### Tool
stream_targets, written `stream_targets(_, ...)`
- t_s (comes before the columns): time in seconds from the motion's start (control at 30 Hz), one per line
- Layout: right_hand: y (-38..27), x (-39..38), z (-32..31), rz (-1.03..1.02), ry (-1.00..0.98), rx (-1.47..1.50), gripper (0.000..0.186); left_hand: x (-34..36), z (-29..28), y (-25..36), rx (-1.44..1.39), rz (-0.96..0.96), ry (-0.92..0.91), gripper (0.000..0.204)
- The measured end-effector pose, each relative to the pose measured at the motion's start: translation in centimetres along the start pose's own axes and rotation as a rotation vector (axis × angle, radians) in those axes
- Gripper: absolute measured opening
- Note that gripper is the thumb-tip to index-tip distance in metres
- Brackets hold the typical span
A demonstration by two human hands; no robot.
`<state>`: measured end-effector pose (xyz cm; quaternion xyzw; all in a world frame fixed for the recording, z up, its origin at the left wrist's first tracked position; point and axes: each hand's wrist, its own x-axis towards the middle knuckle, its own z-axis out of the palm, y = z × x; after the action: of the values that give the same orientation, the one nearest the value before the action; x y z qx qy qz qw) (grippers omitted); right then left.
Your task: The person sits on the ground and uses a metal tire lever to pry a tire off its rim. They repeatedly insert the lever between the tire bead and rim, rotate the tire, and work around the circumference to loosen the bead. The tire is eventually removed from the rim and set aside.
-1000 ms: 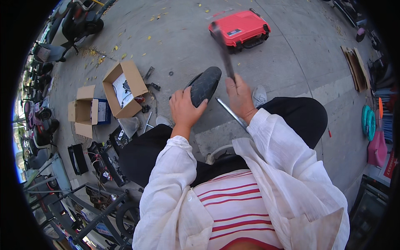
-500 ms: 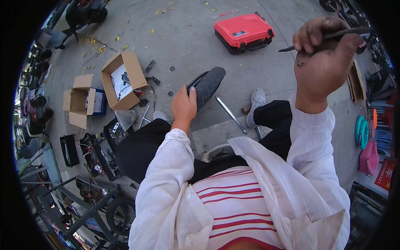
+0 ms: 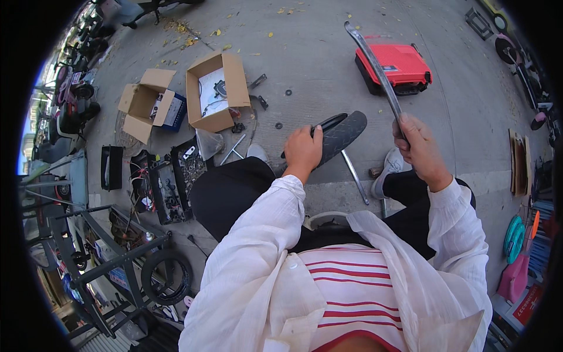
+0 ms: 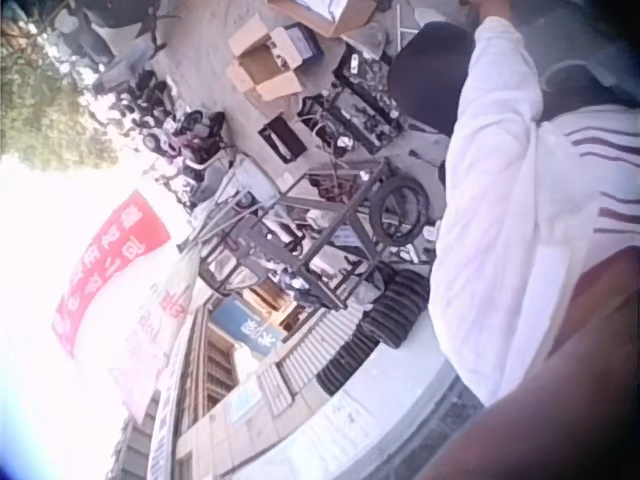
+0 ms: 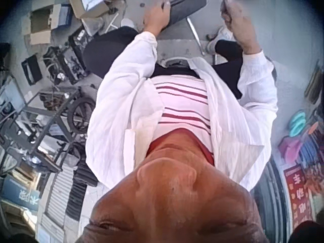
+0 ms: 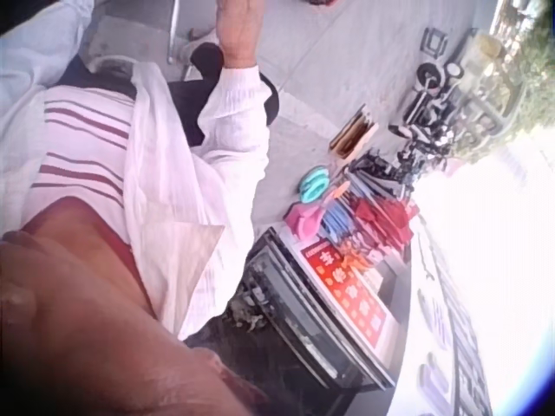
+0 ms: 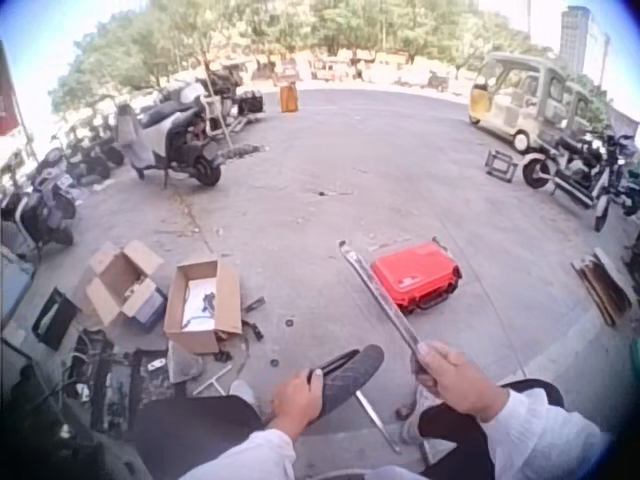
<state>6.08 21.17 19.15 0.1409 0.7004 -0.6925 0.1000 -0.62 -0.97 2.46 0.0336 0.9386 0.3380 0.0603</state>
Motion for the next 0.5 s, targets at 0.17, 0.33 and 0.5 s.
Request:
stream_targets(0.17, -3.8, -0.2, -4.3, -0.231, 0.078, -0.24, 0.034, 0.8, -0.5, 0.1, -0.009, -0.037, -0.005, 0.046)
stream_targets(0.33, -2.9, 0.5, -4.5, -0.253, 0.155, -0.119, 0.032, 0.9, -0.1, -1.0, -0.076, -0.058, 0.002, 0.047)
stream_targets(0.5, -2.9, 1.1, -3.3, -0.233, 0.153, -0.118, 0.03, 0.8, -0.9, -0.9, -0.083, -0.088, -0.01, 0.049)
